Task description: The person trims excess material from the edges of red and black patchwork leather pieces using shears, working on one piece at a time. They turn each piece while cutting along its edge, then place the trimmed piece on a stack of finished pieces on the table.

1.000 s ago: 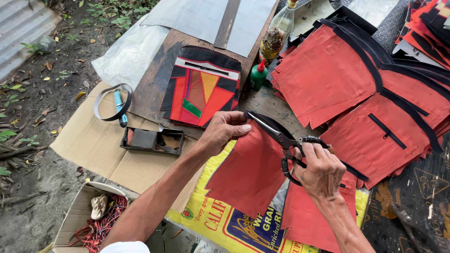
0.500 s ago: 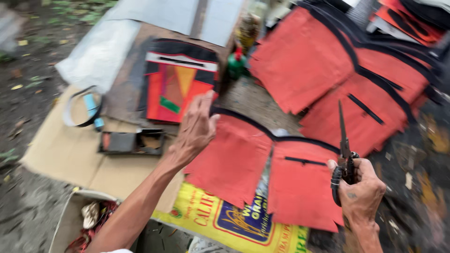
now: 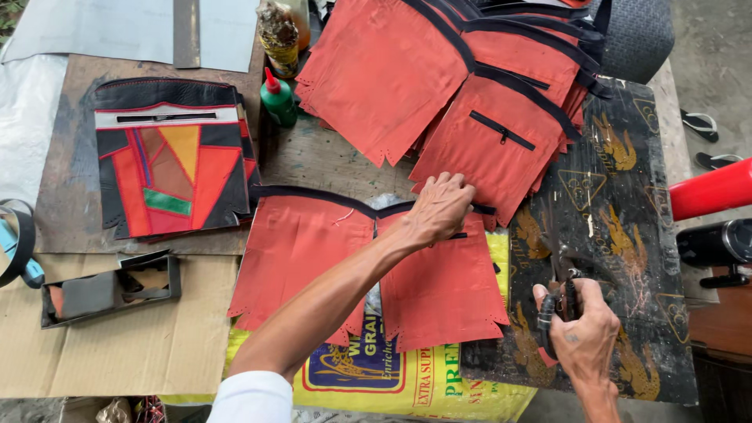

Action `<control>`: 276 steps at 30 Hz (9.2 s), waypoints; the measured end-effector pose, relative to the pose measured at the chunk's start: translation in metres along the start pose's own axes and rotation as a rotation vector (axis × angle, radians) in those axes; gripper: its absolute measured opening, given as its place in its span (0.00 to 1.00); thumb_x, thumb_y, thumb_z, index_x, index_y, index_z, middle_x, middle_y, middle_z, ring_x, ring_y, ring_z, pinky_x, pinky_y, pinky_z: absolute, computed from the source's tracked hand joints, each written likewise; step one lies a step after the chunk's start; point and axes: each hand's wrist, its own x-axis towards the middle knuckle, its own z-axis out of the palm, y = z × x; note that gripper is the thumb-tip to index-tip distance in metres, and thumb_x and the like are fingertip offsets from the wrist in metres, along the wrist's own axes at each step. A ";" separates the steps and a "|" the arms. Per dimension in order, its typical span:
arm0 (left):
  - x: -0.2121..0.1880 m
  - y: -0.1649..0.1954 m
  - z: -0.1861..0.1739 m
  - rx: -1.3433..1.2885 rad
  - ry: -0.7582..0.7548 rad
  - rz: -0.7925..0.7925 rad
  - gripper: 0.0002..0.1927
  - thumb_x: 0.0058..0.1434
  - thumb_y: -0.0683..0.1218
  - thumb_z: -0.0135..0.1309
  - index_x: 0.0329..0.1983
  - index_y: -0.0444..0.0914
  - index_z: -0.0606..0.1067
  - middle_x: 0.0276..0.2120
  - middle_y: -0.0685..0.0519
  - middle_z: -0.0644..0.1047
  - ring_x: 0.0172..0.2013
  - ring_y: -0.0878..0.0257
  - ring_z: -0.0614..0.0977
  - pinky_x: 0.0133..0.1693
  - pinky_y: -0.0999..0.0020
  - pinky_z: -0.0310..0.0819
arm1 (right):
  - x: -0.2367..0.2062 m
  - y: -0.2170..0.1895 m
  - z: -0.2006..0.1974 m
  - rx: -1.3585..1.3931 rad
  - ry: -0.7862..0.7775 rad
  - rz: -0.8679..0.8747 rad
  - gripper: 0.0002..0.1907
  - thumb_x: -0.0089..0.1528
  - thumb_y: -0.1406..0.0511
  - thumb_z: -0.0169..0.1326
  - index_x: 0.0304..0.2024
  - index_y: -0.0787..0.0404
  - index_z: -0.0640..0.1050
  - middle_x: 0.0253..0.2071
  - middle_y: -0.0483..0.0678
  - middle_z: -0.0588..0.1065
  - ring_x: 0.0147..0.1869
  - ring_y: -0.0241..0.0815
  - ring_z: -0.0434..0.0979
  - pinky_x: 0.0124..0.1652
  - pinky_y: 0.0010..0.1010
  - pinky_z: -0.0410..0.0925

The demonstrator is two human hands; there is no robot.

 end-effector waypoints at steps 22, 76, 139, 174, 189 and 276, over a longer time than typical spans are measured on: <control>0.027 0.005 -0.060 -0.630 -0.259 -0.428 0.15 0.53 0.50 0.60 0.33 0.32 0.83 0.28 0.43 0.83 0.33 0.54 0.86 0.39 0.58 0.77 | 0.001 0.010 0.007 -0.330 0.184 -0.372 0.23 0.51 0.56 0.68 0.42 0.62 0.77 0.39 0.51 0.77 0.42 0.53 0.79 0.43 0.42 0.68; -0.112 -0.071 -0.213 0.139 -0.424 -0.375 0.17 0.46 0.39 0.61 0.41 0.39 0.79 0.39 0.42 0.81 0.43 0.44 0.82 0.42 0.50 0.77 | 0.052 -0.006 0.047 1.071 -0.345 0.282 0.18 0.51 0.73 0.67 0.43 0.65 0.78 0.27 0.45 0.75 0.18 0.33 0.69 0.18 0.22 0.62; -0.139 -0.069 -0.225 -1.273 -0.049 -0.276 0.42 0.48 0.36 0.70 0.67 0.28 0.69 0.54 0.48 0.80 0.47 0.64 0.82 0.52 0.65 0.79 | -0.010 -0.112 0.038 0.251 -0.382 -0.207 0.23 0.51 0.58 0.70 0.40 0.66 0.79 0.21 0.47 0.70 0.26 0.35 0.65 0.27 0.30 0.62; -0.110 -0.054 -0.239 -1.456 0.000 -0.323 0.38 0.48 0.34 0.69 0.64 0.27 0.71 0.49 0.46 0.77 0.45 0.61 0.83 0.49 0.62 0.84 | 0.069 -0.159 0.027 0.084 0.134 -1.059 0.13 0.53 0.67 0.65 0.38 0.64 0.79 0.35 0.52 0.78 0.37 0.53 0.79 0.37 0.39 0.71; -0.110 -0.055 -0.237 -1.447 0.012 -0.322 0.38 0.48 0.34 0.69 0.64 0.27 0.71 0.48 0.47 0.78 0.45 0.61 0.83 0.49 0.62 0.84 | 0.073 -0.153 0.036 0.010 0.217 -1.088 0.10 0.55 0.67 0.66 0.33 0.64 0.78 0.28 0.51 0.74 0.31 0.54 0.75 0.33 0.41 0.68; -0.104 0.171 -0.037 -1.581 0.511 -0.547 0.28 0.59 0.32 0.60 0.61 0.29 0.65 0.40 0.42 0.81 0.39 0.62 0.85 0.45 0.69 0.82 | -0.012 0.020 -0.117 -0.555 0.187 -0.804 0.11 0.60 0.63 0.64 0.33 0.62 0.77 0.29 0.46 0.71 0.32 0.45 0.72 0.37 0.34 0.66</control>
